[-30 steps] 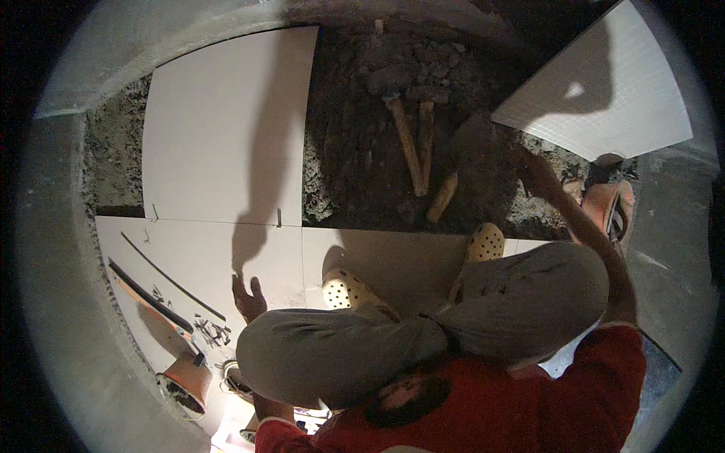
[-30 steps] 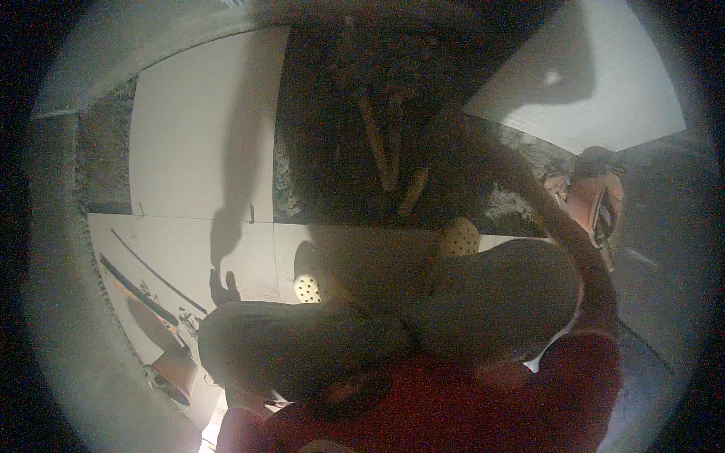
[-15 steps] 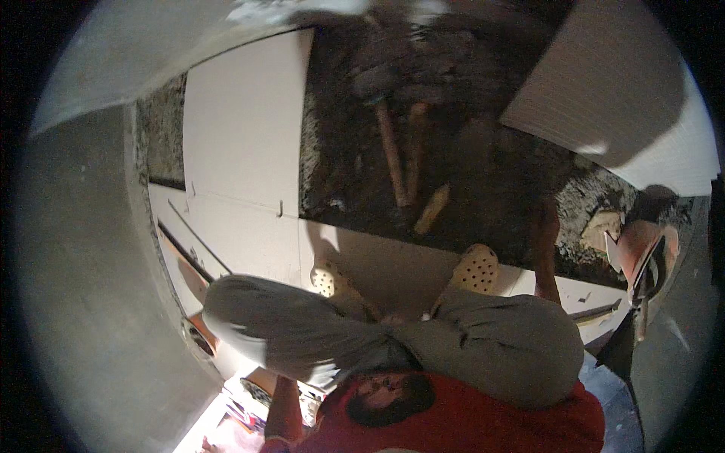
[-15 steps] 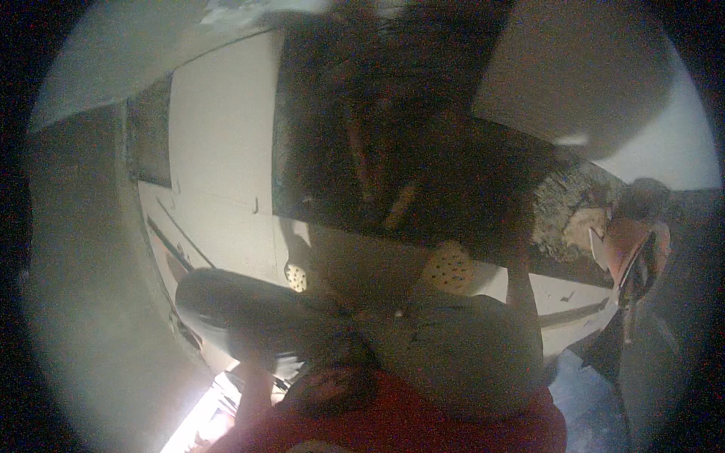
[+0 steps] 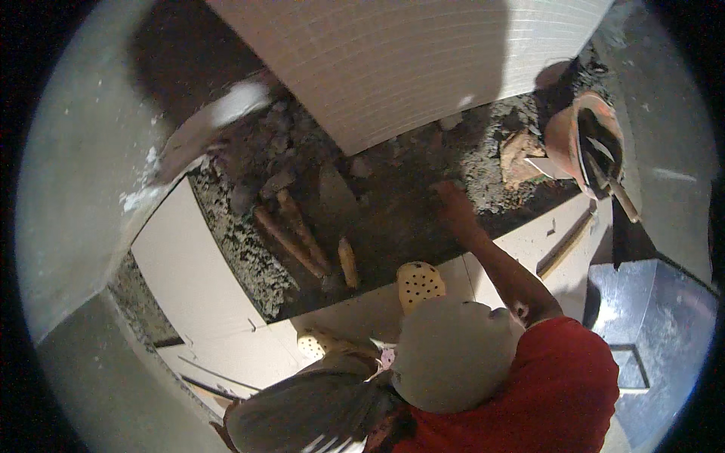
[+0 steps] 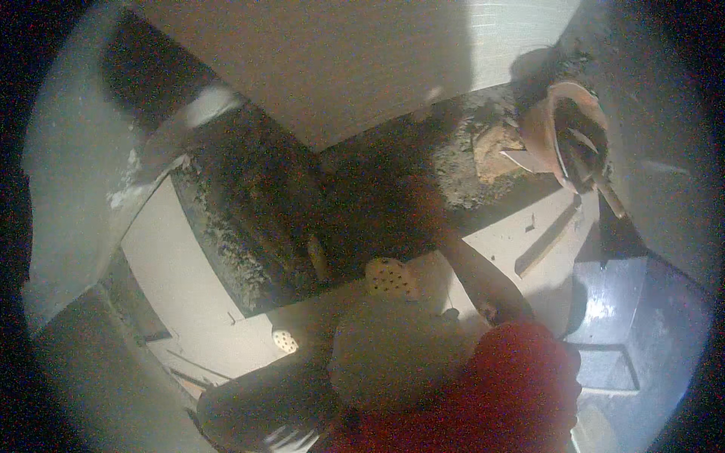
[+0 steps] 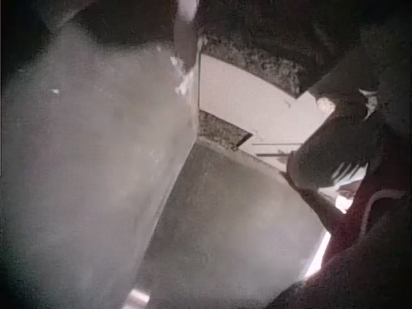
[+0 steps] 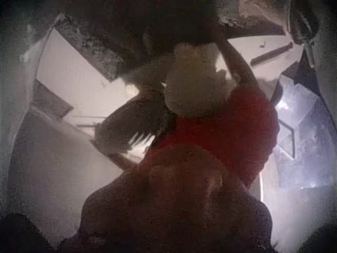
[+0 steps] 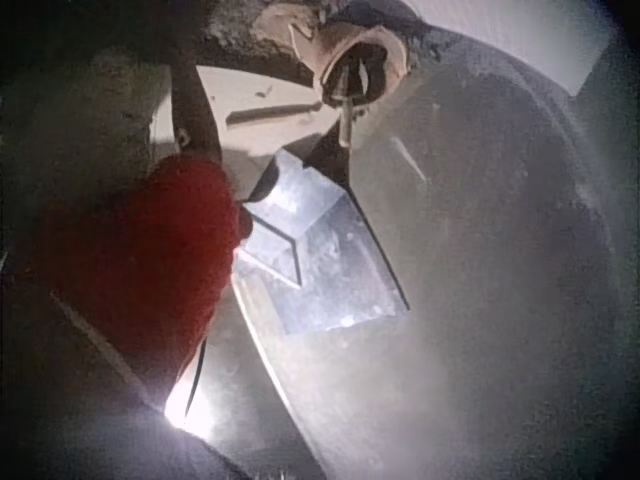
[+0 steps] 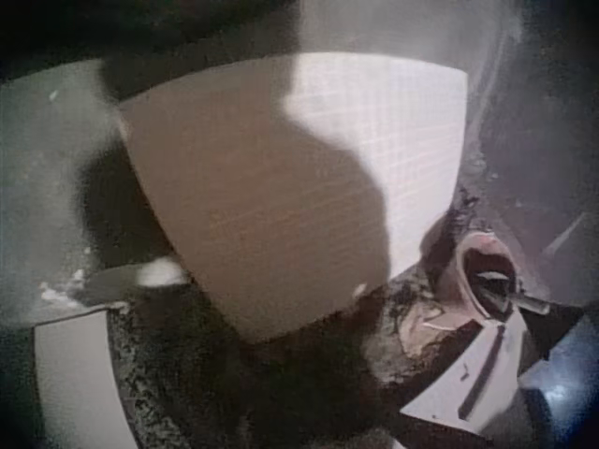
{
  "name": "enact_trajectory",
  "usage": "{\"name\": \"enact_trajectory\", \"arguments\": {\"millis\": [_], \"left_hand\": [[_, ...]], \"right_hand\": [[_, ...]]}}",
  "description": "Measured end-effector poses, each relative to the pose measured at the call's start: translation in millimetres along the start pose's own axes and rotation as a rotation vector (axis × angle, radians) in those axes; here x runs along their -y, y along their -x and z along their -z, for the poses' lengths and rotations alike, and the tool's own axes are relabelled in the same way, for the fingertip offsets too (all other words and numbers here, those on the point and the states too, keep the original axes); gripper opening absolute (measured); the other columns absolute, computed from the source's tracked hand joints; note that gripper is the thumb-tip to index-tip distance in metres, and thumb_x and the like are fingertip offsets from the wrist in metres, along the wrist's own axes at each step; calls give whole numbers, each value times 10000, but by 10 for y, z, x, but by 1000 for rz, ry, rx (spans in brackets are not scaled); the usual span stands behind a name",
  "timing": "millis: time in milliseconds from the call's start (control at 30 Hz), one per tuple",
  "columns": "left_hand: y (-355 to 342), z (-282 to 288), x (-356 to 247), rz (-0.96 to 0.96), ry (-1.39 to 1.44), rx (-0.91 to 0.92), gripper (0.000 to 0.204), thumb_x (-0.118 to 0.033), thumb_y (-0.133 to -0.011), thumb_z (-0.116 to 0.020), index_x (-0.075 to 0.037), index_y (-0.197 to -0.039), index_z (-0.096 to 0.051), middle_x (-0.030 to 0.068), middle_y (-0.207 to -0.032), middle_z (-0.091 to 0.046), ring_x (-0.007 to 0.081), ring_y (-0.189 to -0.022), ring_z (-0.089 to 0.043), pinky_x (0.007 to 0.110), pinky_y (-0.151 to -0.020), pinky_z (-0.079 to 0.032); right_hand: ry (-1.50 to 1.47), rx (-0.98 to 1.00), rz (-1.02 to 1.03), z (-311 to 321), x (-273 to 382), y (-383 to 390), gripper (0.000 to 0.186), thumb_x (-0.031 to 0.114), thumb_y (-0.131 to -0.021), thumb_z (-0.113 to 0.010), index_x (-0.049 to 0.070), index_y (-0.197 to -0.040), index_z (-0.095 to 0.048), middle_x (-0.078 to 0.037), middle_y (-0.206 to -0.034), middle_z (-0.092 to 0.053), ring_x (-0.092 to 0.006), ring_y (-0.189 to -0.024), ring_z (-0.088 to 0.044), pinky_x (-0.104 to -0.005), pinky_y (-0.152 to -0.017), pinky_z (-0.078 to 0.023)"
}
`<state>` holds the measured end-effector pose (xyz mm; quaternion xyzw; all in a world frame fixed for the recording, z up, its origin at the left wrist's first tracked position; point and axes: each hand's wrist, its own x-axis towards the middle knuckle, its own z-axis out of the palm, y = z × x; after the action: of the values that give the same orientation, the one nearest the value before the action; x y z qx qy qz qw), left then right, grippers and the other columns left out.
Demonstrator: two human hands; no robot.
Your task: The person places white floor tiles onto a prepared subfloor, aligns them, and uses a hammer to tap them into place. The person also uses a trowel to spread and level the mortar or adhesive on the floor before laying additional tiles.
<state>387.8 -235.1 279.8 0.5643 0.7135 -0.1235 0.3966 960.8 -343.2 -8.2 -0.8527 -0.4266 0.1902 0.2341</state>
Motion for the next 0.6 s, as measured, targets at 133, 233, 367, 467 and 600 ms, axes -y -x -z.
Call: {"name": "enact_trajectory", "arguments": {"millis": [133,233,367,467,600], "left_hand": [[-426,406,-573,-174,-19,36,563,-443,-1051,-548,26,-1356,-608,236,-1407,-584,367,-1328,-548,432,-1138,-439],[-744,701,-1009,-314,-43,83,556,-443,-1051,-545,24,-1344,-620,230,-1400,-591,360,-1320,-556,425,-1135,-444],[-1145,1042,-1573,-523,-74,182,549,-443,-1052,-541,21,-1329,-636,223,-1391,-601,352,-1310,-566,416,-1130,-451],[-1365,1270,-1912,-667,-70,278,544,-442,-1053,-538,20,-1317,-648,217,-1383,-608,346,-1302,-574,409,-1127,-457],[-1644,1298,-2255,-855,-16,413,538,-442,-1053,-534,17,-1302,-664,209,-1374,-617,337,-1291,-584,400,-1123,-463]], "right_hand": [[-51,21,-23,293,242,-57,349,106,-944,-609,71,-1291,-619,-217,-1206,-666,-439,-1143,-630,-514,-972,-522],[-97,-48,-123,410,259,-156,293,101,-944,-613,66,-1235,-634,-222,-1165,-665,-436,-1084,-645,-494,-927,-530],[-340,-196,-156,378,160,-300,263,79,-933,-659,58,-1194,-630,-196,-997,-640,-374,-922,-656,-456,-787,-535],[-555,-278,-46,412,238,-336,267,70,-942,-669,53,-1205,-625,-194,-965,-624,-325,-915,-653,-445,-735,-531],[-300,-350,15,711,588,-339,335,85,-969,-678,70,-1296,-610,-184,-1024,-630,-291,-943,-651,-436,-733,-536]]}}
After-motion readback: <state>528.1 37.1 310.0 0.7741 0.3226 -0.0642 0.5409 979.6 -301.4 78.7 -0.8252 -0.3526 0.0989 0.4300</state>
